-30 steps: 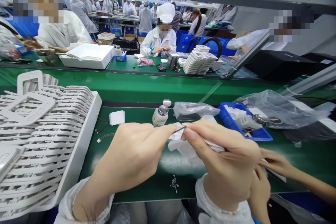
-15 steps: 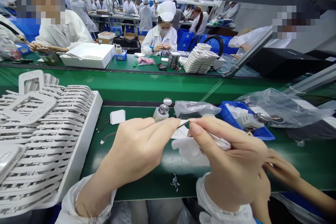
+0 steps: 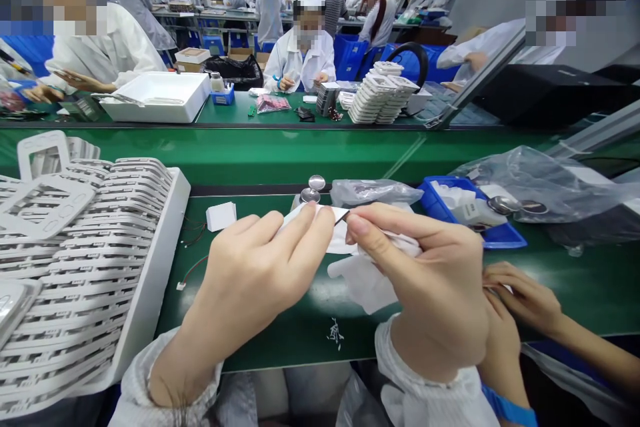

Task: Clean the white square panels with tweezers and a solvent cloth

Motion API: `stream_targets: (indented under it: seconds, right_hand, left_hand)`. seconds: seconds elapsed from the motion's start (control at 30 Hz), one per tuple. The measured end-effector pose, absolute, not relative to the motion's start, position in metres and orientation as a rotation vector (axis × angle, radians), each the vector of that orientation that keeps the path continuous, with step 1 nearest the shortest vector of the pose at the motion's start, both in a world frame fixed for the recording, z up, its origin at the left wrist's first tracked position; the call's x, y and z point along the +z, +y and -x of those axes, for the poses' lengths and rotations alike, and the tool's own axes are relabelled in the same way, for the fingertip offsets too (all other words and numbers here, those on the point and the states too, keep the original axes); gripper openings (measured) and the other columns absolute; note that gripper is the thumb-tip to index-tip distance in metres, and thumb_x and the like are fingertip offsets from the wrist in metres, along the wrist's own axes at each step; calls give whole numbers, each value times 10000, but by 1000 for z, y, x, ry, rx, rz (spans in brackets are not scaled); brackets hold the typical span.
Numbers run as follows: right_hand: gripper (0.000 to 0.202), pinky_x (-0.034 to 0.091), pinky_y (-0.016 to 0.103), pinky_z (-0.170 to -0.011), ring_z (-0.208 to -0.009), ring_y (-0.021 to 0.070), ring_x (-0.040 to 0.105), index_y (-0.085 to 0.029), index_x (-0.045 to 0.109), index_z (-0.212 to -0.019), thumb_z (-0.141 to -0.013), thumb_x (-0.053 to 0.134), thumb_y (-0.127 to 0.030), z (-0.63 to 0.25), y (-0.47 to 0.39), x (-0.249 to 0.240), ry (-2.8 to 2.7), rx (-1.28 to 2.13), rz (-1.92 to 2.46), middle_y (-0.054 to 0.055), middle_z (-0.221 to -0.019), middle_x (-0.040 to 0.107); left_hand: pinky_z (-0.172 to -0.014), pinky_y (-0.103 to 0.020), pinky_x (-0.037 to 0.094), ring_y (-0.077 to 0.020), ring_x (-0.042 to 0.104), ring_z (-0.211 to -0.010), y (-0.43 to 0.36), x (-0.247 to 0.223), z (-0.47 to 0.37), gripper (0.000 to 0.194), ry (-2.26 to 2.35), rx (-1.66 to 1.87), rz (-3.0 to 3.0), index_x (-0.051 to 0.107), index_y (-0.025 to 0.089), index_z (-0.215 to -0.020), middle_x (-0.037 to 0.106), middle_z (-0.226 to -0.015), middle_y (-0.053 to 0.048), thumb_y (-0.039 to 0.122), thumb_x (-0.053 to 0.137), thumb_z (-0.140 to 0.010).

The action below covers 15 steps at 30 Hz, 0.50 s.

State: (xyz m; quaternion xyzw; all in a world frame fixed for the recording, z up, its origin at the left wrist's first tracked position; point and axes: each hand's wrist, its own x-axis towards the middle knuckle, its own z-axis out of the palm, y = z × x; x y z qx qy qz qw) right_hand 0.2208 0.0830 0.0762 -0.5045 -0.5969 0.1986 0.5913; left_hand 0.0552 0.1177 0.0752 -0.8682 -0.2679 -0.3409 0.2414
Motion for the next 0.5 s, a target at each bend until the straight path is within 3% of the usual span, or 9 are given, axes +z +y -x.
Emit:
stream_targets:
  seconds: [0.23,0.5]
  right_hand:
    - [167,550,221,-484,-562,145,663,-253,723,-693,-785,693,-118,-222,88,74,-1359,480,1154,-28,-625,701]
    - [155,521,205,-434,-503,124,632,-233,721,-658,-750,692,-112,-220,87,74,-1291,474,1191,-36,-580,682]
  left_hand:
    - [-442,-282,354,-123,522,-513,119,75,-58,235,-724,-883,2341,650,91,-1045,755,-947,-44,28,550,-842]
    - [-441,-269,366,-117,536,-513,118,74,-61,196,-698,-880,2285,665,81,-1030,755,-985,-70,77,543,-876]
